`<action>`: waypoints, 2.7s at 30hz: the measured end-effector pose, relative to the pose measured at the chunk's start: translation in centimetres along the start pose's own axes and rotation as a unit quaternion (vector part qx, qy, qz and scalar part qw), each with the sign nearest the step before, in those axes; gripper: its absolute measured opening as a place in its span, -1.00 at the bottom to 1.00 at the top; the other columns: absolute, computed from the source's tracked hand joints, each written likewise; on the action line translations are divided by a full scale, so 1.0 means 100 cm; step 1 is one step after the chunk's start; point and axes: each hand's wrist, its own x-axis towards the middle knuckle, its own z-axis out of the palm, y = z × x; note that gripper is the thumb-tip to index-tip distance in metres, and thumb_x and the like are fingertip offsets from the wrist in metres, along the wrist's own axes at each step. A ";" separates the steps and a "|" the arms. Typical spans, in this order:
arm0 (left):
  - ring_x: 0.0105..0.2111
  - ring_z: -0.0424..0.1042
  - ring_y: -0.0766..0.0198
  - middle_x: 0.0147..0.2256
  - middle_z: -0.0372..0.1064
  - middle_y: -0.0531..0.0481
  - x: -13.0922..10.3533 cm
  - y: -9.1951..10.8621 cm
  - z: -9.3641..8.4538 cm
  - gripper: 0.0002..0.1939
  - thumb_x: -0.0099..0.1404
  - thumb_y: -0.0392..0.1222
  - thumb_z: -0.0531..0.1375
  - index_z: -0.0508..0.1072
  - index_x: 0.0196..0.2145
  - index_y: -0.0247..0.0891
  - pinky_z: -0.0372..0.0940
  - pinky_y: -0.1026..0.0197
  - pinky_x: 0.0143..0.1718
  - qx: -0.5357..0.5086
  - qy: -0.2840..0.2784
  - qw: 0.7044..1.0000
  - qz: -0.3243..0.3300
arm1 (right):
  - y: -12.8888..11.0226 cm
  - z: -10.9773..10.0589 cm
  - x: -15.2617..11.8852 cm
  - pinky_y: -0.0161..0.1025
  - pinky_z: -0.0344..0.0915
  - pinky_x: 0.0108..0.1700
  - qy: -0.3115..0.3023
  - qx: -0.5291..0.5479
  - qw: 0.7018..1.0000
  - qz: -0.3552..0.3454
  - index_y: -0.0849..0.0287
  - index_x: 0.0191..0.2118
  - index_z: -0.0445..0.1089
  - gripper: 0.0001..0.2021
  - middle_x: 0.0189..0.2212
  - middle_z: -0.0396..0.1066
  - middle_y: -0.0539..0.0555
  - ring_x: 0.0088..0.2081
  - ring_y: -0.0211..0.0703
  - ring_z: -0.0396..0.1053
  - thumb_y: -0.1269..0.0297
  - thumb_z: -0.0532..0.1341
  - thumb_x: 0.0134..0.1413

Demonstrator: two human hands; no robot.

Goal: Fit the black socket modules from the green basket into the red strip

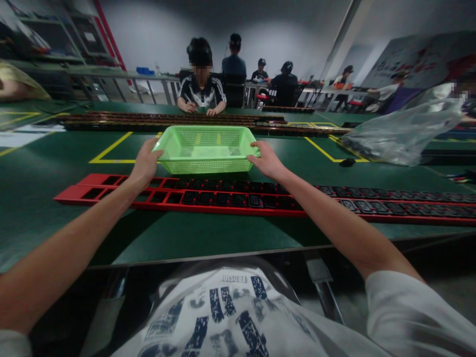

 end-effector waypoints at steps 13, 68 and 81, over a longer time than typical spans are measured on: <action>0.52 0.17 -0.31 0.55 0.09 -0.39 -0.079 0.075 0.030 0.07 0.44 0.54 0.08 0.09 0.59 -0.29 0.11 -0.30 0.51 0.264 -0.506 0.772 0.278 | -0.018 0.000 -0.011 0.54 0.22 0.38 0.025 -0.110 0.994 0.018 0.12 0.47 0.23 -0.33 0.50 0.18 0.35 0.47 0.48 0.15 0.15 0.26 0.29; 0.37 0.35 -0.34 0.44 0.27 -0.47 -0.084 0.080 0.036 0.23 0.31 0.56 0.19 0.05 0.60 -0.38 0.23 -0.20 0.35 0.338 -0.495 0.757 0.259 | -0.067 -0.013 -0.041 -0.21 0.04 -0.27 -0.277 -0.196 0.922 -0.188 0.17 -0.05 0.56 -0.74 -0.32 0.56 0.09 -0.37 -0.13 0.26 0.44 0.16 0.27; 0.38 0.34 -0.36 0.45 0.25 -0.50 -0.084 0.083 0.036 0.24 0.31 0.55 0.20 0.05 0.60 -0.42 0.21 -0.24 0.38 0.342 -0.502 0.755 0.248 | -0.065 -0.015 -0.042 -0.21 0.06 -0.26 -0.280 -0.164 0.925 -0.199 0.18 -0.02 0.61 -0.77 -0.35 0.55 0.08 -0.38 -0.13 0.29 0.34 0.23 0.32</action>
